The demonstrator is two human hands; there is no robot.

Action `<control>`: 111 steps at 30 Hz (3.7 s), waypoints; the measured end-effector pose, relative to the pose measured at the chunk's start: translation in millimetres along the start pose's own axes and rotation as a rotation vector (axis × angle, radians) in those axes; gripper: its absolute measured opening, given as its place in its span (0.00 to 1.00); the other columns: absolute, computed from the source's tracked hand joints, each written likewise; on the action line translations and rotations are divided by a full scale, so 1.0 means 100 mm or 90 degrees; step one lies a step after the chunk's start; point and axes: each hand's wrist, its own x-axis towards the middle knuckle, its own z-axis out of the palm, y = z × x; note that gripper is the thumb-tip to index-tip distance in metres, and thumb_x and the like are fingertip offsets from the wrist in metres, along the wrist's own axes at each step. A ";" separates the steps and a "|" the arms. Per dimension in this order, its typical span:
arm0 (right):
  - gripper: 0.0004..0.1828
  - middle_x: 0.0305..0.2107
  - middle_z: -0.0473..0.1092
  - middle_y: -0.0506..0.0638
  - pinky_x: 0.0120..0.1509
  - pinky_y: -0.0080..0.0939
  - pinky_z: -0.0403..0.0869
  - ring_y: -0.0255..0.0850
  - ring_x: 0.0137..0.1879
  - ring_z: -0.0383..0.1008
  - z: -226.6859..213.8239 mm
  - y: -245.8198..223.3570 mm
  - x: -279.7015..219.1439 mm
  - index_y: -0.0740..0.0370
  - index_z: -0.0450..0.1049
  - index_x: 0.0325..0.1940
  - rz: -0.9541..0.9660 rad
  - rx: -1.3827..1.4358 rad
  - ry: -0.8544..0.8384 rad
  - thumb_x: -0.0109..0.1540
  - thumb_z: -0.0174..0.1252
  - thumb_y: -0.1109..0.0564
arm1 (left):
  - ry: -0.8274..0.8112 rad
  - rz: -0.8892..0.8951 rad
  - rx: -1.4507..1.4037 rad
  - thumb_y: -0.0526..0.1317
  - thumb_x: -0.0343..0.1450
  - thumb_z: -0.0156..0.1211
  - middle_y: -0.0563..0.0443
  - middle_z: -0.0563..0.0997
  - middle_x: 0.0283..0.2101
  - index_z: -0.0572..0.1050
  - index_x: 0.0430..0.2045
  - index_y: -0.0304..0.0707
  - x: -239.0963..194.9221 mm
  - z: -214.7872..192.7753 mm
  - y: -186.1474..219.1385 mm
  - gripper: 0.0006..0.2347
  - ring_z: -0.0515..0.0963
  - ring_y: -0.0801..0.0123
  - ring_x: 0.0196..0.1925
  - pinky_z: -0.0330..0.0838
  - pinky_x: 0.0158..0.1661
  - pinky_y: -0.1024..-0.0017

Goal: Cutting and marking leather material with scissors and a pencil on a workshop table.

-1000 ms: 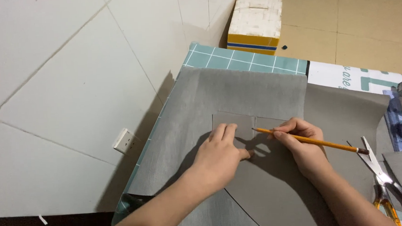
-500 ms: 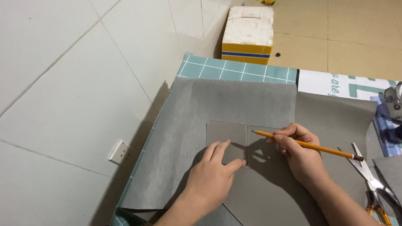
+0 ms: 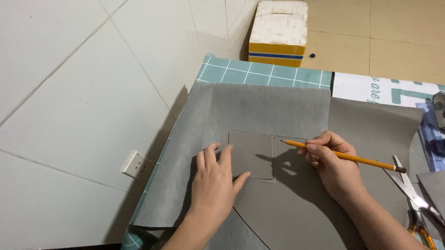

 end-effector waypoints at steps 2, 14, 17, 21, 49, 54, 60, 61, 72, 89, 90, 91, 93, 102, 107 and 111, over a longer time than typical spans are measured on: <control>0.06 0.19 0.68 0.51 0.46 0.36 0.76 0.43 0.32 0.74 0.00 0.00 0.00 0.62 0.74 0.30 -0.002 -0.006 -0.003 0.62 0.60 0.67 | -0.078 -0.138 -0.063 0.55 0.70 0.67 0.30 0.57 0.66 0.48 0.72 0.37 0.06 -0.07 0.16 0.42 0.65 0.45 0.65 0.76 0.52 0.56; 0.06 0.30 0.73 0.52 0.43 0.26 0.73 0.40 0.41 0.78 -0.29 -0.31 0.06 0.59 0.74 0.35 -0.105 -0.017 0.045 0.65 0.57 0.67 | -0.135 0.239 -0.148 0.52 0.75 0.50 0.34 0.66 0.63 0.71 0.61 0.36 -0.32 0.31 0.83 0.23 0.65 0.46 0.60 0.62 0.54 0.46; 0.07 0.31 0.71 0.50 0.42 0.26 0.67 0.41 0.43 0.77 -0.24 -0.38 0.04 0.59 0.73 0.36 -0.095 -0.052 0.066 0.66 0.56 0.67 | -0.065 0.327 -0.245 0.45 0.75 0.53 0.41 0.71 0.61 0.72 0.61 0.36 -0.47 0.25 0.71 0.20 0.68 0.52 0.62 0.66 0.54 0.50; 0.05 0.35 0.75 0.54 0.43 0.29 0.71 0.36 0.41 0.74 -0.22 -0.36 0.05 0.58 0.72 0.39 -0.083 -0.126 0.012 0.66 0.55 0.67 | -0.071 0.352 -0.207 0.43 0.76 0.52 0.44 0.77 0.52 0.79 0.49 0.38 -0.60 0.08 0.31 0.13 0.73 0.55 0.57 0.65 0.53 0.53; 0.26 0.11 0.69 0.50 0.25 0.29 0.70 0.36 0.15 0.72 1.43 0.07 0.98 0.57 0.65 0.16 0.051 -0.241 -0.393 0.67 0.56 0.46 | 0.172 -0.038 0.051 0.59 0.58 0.57 0.44 0.66 0.69 0.77 0.51 0.59 -0.76 0.29 0.01 0.26 0.60 0.49 0.73 0.56 0.61 0.41; 0.25 0.08 0.69 0.52 0.27 0.32 0.75 0.36 0.14 0.71 1.40 0.04 1.03 0.57 0.63 0.15 0.118 -0.227 -0.556 0.68 0.55 0.53 | 0.201 -0.059 0.067 0.60 0.58 0.55 0.45 0.69 0.69 0.77 0.49 0.65 -0.75 0.27 0.05 0.24 0.64 0.51 0.71 0.59 0.60 0.43; 0.28 0.08 0.68 0.50 0.25 0.30 0.68 0.33 0.16 0.72 1.41 0.05 1.02 0.55 0.54 0.14 0.123 -0.232 -0.593 0.67 0.55 0.59 | 0.224 -0.061 0.078 0.61 0.59 0.53 0.45 0.68 0.69 0.77 0.49 0.65 -0.73 0.27 0.06 0.24 0.65 0.52 0.71 0.59 0.61 0.44; 0.27 0.08 0.68 0.50 0.25 0.30 0.69 0.33 0.16 0.72 1.42 0.05 1.02 0.55 0.55 0.14 0.119 -0.231 -0.596 0.67 0.55 0.60 | 0.229 -0.061 0.072 0.61 0.62 0.50 0.44 0.69 0.69 0.77 0.49 0.65 -0.73 0.26 0.07 0.23 0.65 0.52 0.71 0.59 0.61 0.43; 0.25 0.10 0.70 0.47 0.27 0.29 0.70 0.30 0.17 0.72 1.38 0.12 1.05 0.55 0.60 0.15 0.071 -0.226 -0.630 0.68 0.54 0.59 | 0.271 -0.056 0.075 0.60 0.64 0.45 0.44 0.70 0.68 0.77 0.48 0.64 -0.71 0.27 0.08 0.22 0.66 0.53 0.71 0.57 0.64 0.47; 0.24 0.10 0.71 0.49 0.26 0.28 0.72 0.33 0.18 0.76 1.36 0.14 1.05 0.56 0.62 0.15 0.087 -0.226 -0.614 0.66 0.56 0.61 | 0.276 -0.038 0.082 0.60 0.61 0.49 0.44 0.70 0.68 0.77 0.50 0.63 -0.72 0.26 0.06 0.24 0.67 0.52 0.70 0.60 0.63 0.47; 0.24 0.10 0.71 0.49 0.26 0.28 0.72 0.33 0.18 0.76 1.35 0.14 1.06 0.56 0.62 0.15 0.087 -0.226 -0.614 0.66 0.56 0.61 | 0.275 -0.038 0.082 0.60 0.61 0.49 0.44 0.70 0.68 0.77 0.50 0.63 -0.72 0.27 0.05 0.24 0.67 0.52 0.70 0.60 0.63 0.47; 0.24 0.09 0.67 0.49 0.24 0.29 0.71 0.34 0.17 0.75 1.34 0.14 1.06 0.56 0.58 0.15 0.104 -0.220 -0.622 0.65 0.55 0.63 | 0.284 -0.028 0.088 0.60 0.61 0.49 0.43 0.71 0.67 0.77 0.50 0.63 -0.72 0.29 0.03 0.24 0.68 0.52 0.70 0.60 0.62 0.47; 0.25 0.09 0.64 0.48 0.21 0.30 0.69 0.35 0.17 0.75 1.35 0.12 1.06 0.55 0.55 0.15 0.121 -0.212 -0.631 0.65 0.54 0.64 | 0.292 -0.018 0.096 0.60 0.60 0.49 0.43 0.71 0.67 0.77 0.50 0.63 -0.72 0.28 0.03 0.25 0.69 0.52 0.69 0.59 0.62 0.48; 0.26 0.07 0.64 0.50 0.20 0.30 0.69 0.37 0.15 0.74 1.34 0.11 1.06 0.55 0.52 0.14 0.121 -0.231 -0.613 0.62 0.54 0.66 | 0.260 -0.041 0.065 0.58 0.58 0.54 0.44 0.70 0.68 0.77 0.50 0.62 -0.72 0.22 0.07 0.26 0.67 0.51 0.70 0.58 0.63 0.46; 0.27 0.07 0.59 0.47 0.20 0.29 0.67 0.38 0.15 0.75 1.34 0.12 1.04 0.54 0.51 0.14 0.122 -0.224 -0.583 0.65 0.54 0.64 | 0.230 -0.044 0.062 0.57 0.55 0.59 0.44 0.68 0.69 0.77 0.51 0.62 -0.73 0.18 0.08 0.27 0.65 0.50 0.71 0.59 0.62 0.44; 0.26 0.07 0.58 0.47 0.16 0.29 0.67 0.38 0.12 0.72 1.29 0.13 1.08 0.55 0.50 0.14 0.114 -0.259 -0.616 0.60 0.54 0.67 | 0.253 -0.042 0.064 0.57 0.54 0.58 0.44 0.70 0.68 0.78 0.49 0.60 -0.72 0.19 0.09 0.27 0.67 0.50 0.70 0.60 0.62 0.45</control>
